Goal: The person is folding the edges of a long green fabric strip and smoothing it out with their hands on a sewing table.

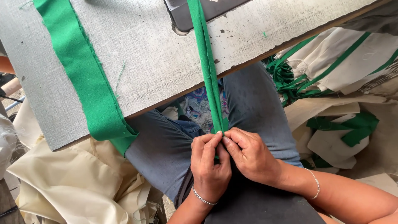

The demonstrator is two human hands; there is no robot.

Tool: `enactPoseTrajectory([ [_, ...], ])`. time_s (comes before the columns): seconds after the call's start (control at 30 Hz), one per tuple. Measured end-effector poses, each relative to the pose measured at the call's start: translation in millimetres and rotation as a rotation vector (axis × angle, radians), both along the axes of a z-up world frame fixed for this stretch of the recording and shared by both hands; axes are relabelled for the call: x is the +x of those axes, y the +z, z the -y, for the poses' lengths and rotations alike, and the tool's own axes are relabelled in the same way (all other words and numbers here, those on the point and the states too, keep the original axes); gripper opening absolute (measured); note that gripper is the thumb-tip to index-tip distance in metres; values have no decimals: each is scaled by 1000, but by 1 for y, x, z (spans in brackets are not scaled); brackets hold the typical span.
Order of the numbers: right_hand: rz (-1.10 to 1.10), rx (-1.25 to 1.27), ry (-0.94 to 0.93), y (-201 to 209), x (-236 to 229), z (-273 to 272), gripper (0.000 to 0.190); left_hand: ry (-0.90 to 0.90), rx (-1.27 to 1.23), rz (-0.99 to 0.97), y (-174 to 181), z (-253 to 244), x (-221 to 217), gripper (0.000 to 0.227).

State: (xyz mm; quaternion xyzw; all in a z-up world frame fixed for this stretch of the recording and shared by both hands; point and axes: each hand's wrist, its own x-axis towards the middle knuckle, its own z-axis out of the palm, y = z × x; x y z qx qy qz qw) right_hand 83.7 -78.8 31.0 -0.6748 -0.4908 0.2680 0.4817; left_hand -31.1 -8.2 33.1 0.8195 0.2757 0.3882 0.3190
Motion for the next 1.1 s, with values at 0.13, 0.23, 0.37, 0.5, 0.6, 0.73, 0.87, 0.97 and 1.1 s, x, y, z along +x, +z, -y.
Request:
enactPoseTrajectory([
  [0.13, -115, -94, 26, 7, 9, 0, 20, -12, 72, -52, 5, -1, -2, 24],
  [0.23, -412, -380, 75, 12, 20, -3, 34, -11, 113, -128, 5, -3, -4, 27],
  [0.37, -37, -147, 140, 16, 21, -8, 22, 35, 191, -34, 10, -5, -3, 13],
  [0.5, 708, 370, 285, 24, 37, -18, 29, -9, 185, 32, 16, -4, -3, 24],
  [0.6, 836, 537, 359, 34, 52, -31, 16, -113, 160, -28, 24, -8, -8, 28],
  [0.73, 781, 590, 399, 45, 66, -25, 24, -323, 25, -69, 62, -64, -3, 6],
  [0.87, 747, 689, 433, 59, 75, -20, 18, -704, 658, -397, 79, -145, 44, 28],
  [0.97, 750, 701, 464, 78, 88, -24, 18, -913, 800, -437, 102, -179, 81, 12],
  [1.1, 586, 576, 415, 74, 83, -12, 14, -1134, 878, -604, 101, -187, 107, 25],
])
